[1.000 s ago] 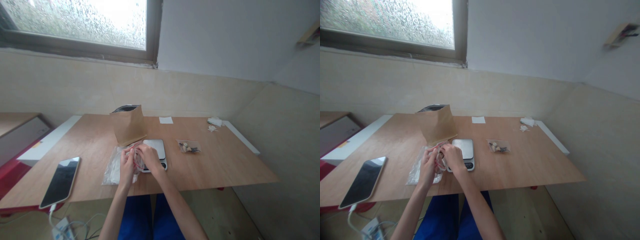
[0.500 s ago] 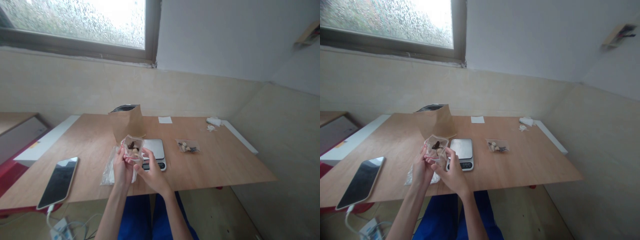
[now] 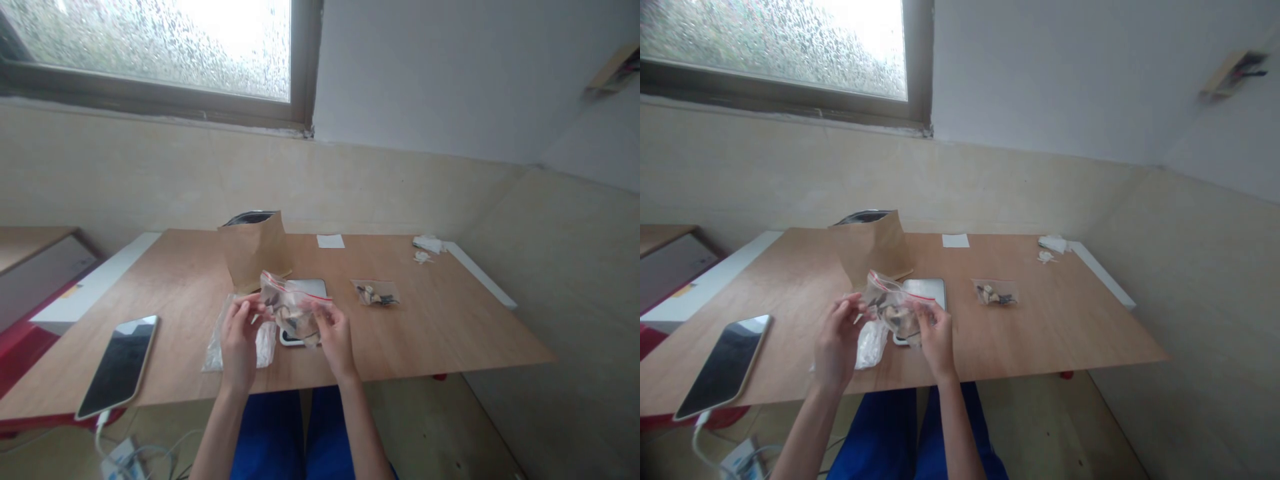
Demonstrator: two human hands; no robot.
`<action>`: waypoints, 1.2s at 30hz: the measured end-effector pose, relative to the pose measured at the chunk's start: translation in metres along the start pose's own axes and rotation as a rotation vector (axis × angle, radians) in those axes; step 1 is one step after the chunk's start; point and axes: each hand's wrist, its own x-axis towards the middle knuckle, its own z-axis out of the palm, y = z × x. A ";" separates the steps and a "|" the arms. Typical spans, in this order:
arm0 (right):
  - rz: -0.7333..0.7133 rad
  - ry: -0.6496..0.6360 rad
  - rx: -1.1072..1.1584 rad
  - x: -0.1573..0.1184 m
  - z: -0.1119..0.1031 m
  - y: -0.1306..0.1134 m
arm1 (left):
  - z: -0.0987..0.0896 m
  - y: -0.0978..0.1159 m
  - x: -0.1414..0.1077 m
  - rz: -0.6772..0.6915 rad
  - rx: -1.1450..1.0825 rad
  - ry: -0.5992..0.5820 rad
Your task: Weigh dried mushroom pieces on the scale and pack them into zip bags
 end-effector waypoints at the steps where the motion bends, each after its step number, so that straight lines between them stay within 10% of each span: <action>1: 0.009 0.011 0.024 0.001 -0.003 -0.001 | -0.003 -0.001 0.001 0.099 0.108 0.050; 11: 0.054 -0.097 0.048 -0.002 -0.017 0.001 | -0.008 -0.015 0.007 -0.123 0.226 -0.038; 24: 0.068 -0.217 0.038 -0.003 -0.032 -0.007 | -0.009 -0.008 0.001 -0.024 0.291 0.044; 36: -0.018 0.146 -0.154 0.004 -0.029 0.001 | -0.005 -0.012 -0.004 0.094 0.321 -0.041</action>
